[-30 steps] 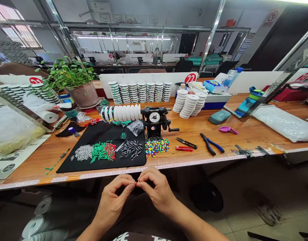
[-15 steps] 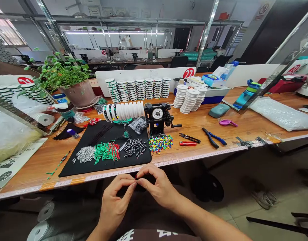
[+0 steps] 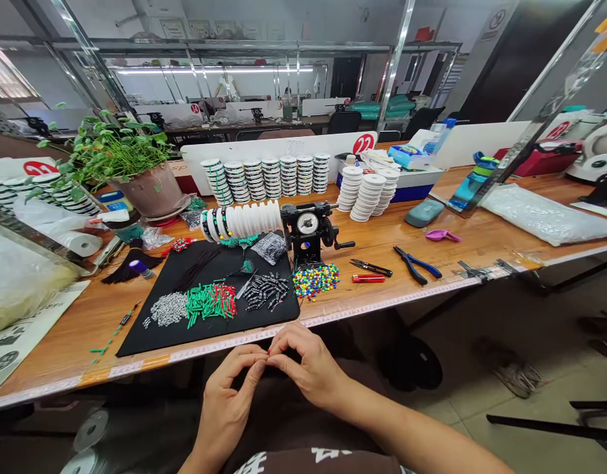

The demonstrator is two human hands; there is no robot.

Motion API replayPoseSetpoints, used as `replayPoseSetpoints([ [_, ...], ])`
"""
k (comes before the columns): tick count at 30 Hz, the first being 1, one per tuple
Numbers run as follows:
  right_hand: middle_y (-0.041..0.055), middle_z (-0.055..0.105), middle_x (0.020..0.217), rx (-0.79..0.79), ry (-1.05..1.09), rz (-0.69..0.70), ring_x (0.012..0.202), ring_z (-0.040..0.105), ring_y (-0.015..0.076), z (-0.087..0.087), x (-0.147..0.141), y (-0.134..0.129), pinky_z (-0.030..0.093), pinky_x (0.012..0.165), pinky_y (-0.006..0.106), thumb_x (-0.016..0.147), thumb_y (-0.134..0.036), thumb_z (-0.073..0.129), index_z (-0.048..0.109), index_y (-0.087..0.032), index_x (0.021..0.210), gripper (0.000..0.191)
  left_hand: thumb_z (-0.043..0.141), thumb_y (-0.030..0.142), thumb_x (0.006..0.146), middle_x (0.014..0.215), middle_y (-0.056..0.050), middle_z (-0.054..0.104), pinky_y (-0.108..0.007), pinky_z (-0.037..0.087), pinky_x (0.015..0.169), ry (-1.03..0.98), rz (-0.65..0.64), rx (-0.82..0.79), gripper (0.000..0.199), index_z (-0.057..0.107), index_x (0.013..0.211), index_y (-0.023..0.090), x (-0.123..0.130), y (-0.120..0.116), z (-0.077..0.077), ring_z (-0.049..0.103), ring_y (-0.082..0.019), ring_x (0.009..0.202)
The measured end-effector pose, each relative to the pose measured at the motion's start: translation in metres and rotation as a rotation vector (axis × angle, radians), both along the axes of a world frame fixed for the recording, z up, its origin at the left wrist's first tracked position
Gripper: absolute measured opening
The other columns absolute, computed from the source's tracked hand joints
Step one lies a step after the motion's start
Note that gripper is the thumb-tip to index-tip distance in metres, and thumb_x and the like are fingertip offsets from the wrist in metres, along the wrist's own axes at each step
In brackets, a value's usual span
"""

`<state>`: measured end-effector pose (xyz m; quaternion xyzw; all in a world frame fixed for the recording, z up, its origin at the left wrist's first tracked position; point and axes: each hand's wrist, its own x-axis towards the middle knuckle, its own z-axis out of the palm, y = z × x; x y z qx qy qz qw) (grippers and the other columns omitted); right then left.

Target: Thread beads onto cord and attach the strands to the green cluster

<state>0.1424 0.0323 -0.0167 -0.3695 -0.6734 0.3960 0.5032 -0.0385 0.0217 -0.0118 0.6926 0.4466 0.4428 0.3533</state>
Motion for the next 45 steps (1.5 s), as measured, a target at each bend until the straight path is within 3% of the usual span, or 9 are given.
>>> replayPoseSetpoints([
  [5, 0.0033, 0.066, 0.087, 0.005, 0.001, 0.012, 0.084, 0.06, 0.0178, 0.002, 0.001, 0.0, 0.045, 0.078, 0.029, 0.099, -0.039, 0.064, 0.063, -0.02, 0.079, 0.028, 0.061, 0.025, 0.096, 0.091, -0.001, 0.071, -0.024, 0.051, 0.082, -0.024, 0.01, -0.047, 0.015, 0.071, 0.086, 0.023, 0.001, 0.001, 0.002, 0.067, -0.017, 0.088],
  [11, 0.0041, 0.067, 0.089, -0.097, 0.056, 0.049, 0.084, 0.06, 0.0181, -0.001, 0.001, 0.002, 0.046, 0.077, 0.029, 0.097, -0.045, 0.065, 0.062, -0.02, 0.077, 0.032, 0.063, 0.024, 0.094, 0.091, -0.003, 0.072, -0.025, 0.052, 0.08, 0.007, -0.096, -0.038, 0.014, 0.074, 0.085, 0.022, -0.001, 0.0, -0.002, 0.068, -0.017, 0.087],
  [19, 0.003, 0.065, 0.087, -0.007, -0.031, 0.039, 0.083, 0.058, 0.0178, 0.002, 0.001, 0.001, 0.044, 0.077, 0.029, 0.099, -0.036, 0.063, 0.061, -0.02, 0.077, 0.027, 0.063, 0.027, 0.094, 0.088, -0.002, 0.072, -0.024, 0.051, 0.081, -0.039, -0.001, -0.068, 0.016, 0.073, 0.084, 0.022, -0.007, 0.001, 0.003, 0.068, -0.017, 0.086],
  [24, 0.0034, 0.065, 0.088, -0.033, 0.011, 0.034, 0.085, 0.058, 0.0181, 0.004, -0.001, 0.0, 0.044, 0.079, 0.029, 0.097, -0.035, 0.064, 0.061, -0.02, 0.078, 0.025, 0.063, 0.028, 0.094, 0.088, -0.004, 0.072, -0.025, 0.052, 0.078, -0.048, -0.068, -0.12, 0.018, 0.072, 0.08, 0.02, -0.008, 0.001, 0.002, 0.068, -0.018, 0.084],
  [31, 0.0055, 0.065, 0.096, -0.323, 0.169, 0.265, 0.085, 0.059, 0.0189, 0.017, 0.002, 0.003, 0.047, 0.077, 0.03, 0.094, -0.05, 0.066, 0.061, -0.019, 0.078, 0.035, 0.065, 0.025, 0.092, 0.09, -0.004, 0.072, -0.025, 0.052, 0.078, -0.029, -0.085, -0.043, 0.013, 0.073, 0.083, 0.021, -0.004, -0.002, 0.006, 0.068, -0.017, 0.085],
  [33, 0.0062, 0.065, 0.097, -0.211, 0.063, 0.204, 0.087, 0.06, 0.0199, 0.019, 0.007, 0.015, 0.047, 0.079, 0.032, 0.096, -0.046, 0.063, 0.062, -0.019, 0.081, 0.031, 0.065, 0.026, 0.092, 0.088, -0.003, 0.072, -0.025, 0.053, 0.079, -0.061, -0.037, -0.032, 0.013, 0.073, 0.082, 0.021, -0.004, -0.001, 0.008, 0.068, -0.018, 0.085],
  [37, 0.0059, 0.064, 0.091, 0.253, -0.516, -0.15, 0.089, 0.057, 0.022, 0.019, 0.017, 0.051, 0.042, 0.083, 0.036, 0.097, -0.02, 0.066, 0.065, -0.018, 0.084, 0.013, 0.066, 0.028, 0.091, 0.085, -0.005, 0.072, -0.027, 0.054, 0.078, -0.08, 0.049, -0.027, 0.015, 0.073, 0.079, 0.02, -0.007, 0.002, 0.008, 0.069, -0.019, 0.082],
  [40, 0.0041, 0.066, 0.088, 0.387, -0.816, -0.138, 0.087, 0.058, 0.0214, 0.014, 0.016, 0.072, 0.04, 0.081, 0.034, 0.091, -0.013, 0.074, 0.067, -0.018, 0.089, 0.008, 0.066, 0.028, 0.091, 0.084, -0.005, 0.072, -0.027, 0.054, 0.077, -0.08, 0.046, -0.038, 0.016, 0.073, 0.079, 0.02, -0.009, 0.002, 0.007, 0.069, -0.02, 0.081],
  [45, 0.0047, 0.066, 0.087, 0.443, -0.914, -0.077, 0.088, 0.057, 0.0221, 0.009, 0.008, 0.083, 0.036, 0.081, 0.034, 0.091, -0.014, 0.075, 0.07, -0.017, 0.086, 0.008, 0.066, 0.028, 0.091, 0.085, -0.004, 0.072, -0.026, 0.053, 0.078, -0.08, 0.043, -0.051, 0.015, 0.073, 0.08, 0.02, -0.01, 0.0, 0.005, 0.068, -0.019, 0.083],
])
